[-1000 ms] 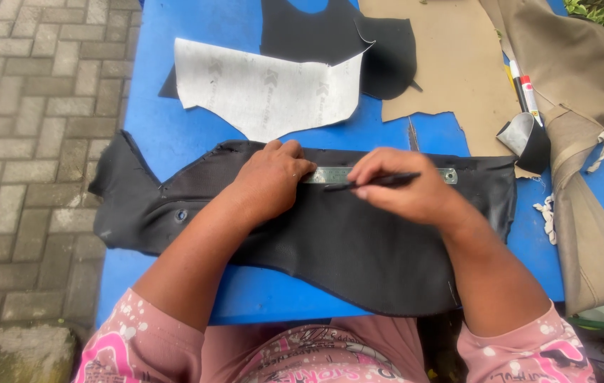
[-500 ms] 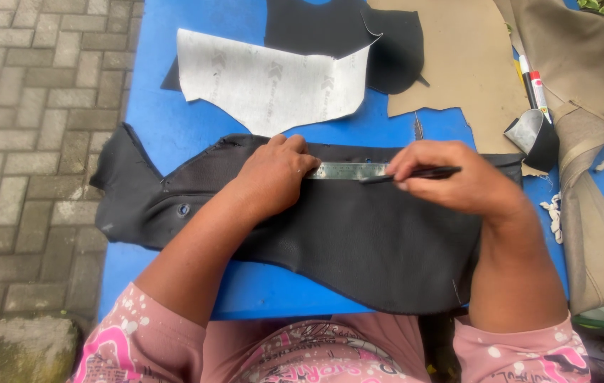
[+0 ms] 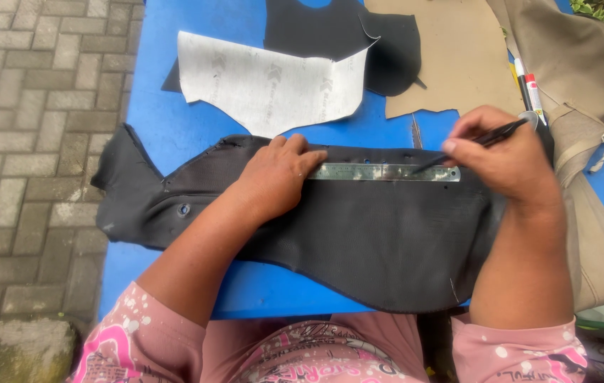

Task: Marking points on a piece of black leather using a ruler and a marker

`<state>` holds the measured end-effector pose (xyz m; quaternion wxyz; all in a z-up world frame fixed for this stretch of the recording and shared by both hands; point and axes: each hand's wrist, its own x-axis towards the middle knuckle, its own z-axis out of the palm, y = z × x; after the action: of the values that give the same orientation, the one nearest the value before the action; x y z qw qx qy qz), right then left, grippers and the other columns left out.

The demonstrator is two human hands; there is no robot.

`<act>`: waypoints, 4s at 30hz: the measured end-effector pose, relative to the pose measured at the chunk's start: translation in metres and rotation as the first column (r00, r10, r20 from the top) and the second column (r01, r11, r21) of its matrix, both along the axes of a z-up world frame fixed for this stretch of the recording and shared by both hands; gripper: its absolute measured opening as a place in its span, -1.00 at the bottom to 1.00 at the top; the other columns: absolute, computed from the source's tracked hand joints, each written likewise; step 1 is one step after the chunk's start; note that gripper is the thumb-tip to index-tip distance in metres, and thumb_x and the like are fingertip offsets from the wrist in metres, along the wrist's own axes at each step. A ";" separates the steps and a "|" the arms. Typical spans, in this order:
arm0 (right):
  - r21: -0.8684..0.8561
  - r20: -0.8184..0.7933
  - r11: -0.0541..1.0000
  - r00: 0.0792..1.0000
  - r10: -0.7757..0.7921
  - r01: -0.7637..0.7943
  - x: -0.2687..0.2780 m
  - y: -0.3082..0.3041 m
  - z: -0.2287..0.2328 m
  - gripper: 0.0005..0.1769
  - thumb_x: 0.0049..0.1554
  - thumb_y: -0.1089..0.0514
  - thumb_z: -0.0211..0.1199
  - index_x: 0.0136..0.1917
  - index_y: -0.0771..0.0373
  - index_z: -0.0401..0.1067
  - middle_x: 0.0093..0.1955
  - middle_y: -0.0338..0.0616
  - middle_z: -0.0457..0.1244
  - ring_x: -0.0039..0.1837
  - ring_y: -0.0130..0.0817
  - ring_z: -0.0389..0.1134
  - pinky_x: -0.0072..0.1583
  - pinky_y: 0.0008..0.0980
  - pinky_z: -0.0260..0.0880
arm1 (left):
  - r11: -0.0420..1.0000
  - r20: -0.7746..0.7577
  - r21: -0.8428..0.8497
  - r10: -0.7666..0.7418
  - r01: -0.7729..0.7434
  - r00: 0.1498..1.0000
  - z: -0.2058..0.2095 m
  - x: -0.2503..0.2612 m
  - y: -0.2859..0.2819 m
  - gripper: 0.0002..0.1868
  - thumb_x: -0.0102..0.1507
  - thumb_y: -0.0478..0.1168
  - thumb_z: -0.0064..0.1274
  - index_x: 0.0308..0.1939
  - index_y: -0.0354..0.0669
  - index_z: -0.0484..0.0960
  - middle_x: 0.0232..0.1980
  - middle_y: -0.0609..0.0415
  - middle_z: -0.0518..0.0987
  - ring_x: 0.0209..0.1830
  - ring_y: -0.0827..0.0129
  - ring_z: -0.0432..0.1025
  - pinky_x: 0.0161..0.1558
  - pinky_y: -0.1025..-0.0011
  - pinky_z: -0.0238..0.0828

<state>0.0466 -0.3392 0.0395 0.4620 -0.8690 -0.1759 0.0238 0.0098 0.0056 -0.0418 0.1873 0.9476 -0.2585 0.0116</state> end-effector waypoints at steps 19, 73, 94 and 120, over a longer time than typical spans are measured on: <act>0.025 0.052 0.885 0.885 0.462 -0.464 -0.018 0.061 -0.008 -0.89 0.08 0.41 0.33 -0.13 0.26 0.54 0.02 -0.06 0.43 0.15 -0.28 0.47 0.21 -0.38 0.47 | 0.986 0.179 0.161 0.019 -0.048 0.984 0.010 -0.013 -0.011 -0.17 0.25 -0.42 -0.10 0.60 0.16 0.11 0.62 -0.23 0.06 -0.17 -0.02 0.36 -0.29 0.10 0.44; -0.019 0.014 0.982 0.982 0.187 -0.187 -0.016 0.028 0.007 -0.81 0.09 0.37 0.39 -0.08 0.27 0.41 0.09 -0.05 0.36 0.13 -0.32 0.43 0.23 -0.43 0.50 | 0.999 -0.223 0.051 0.026 -0.015 0.974 0.018 0.001 0.005 -0.46 0.26 -0.37 -0.20 0.29 0.09 0.58 0.49 -0.10 0.27 0.19 -0.15 0.25 0.10 -0.08 0.32; -0.160 -0.243 0.931 0.927 0.286 -0.329 -0.003 -0.002 0.004 -0.89 0.02 0.36 0.30 -0.16 0.24 0.56 0.14 -0.11 0.49 0.21 -0.36 0.48 0.24 -0.37 0.46 | 0.996 -0.225 0.089 0.013 0.007 0.974 0.016 0.003 0.007 -0.54 0.27 -0.40 -0.04 0.21 0.05 0.65 0.09 0.04 0.41 0.00 0.01 0.28 -0.16 0.06 0.45; 0.101 0.275 0.903 0.884 0.379 -0.418 -0.049 0.130 -0.027 -0.80 -0.05 0.41 0.48 -0.19 0.21 0.56 -0.08 -0.14 0.43 -0.07 -0.26 0.46 -0.02 -0.30 0.48 | 0.995 -0.157 0.089 0.062 -0.048 0.986 0.057 -0.007 0.007 -0.67 0.22 -0.49 0.08 0.01 -0.15 0.76 0.00 -0.09 0.63 -0.06 0.11 0.57 -0.08 0.19 0.67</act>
<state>-0.0020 -0.2088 0.0124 0.4883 -0.7709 -0.4090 -0.0045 0.0024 0.0130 0.0154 0.1664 0.9594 -0.2168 -0.0702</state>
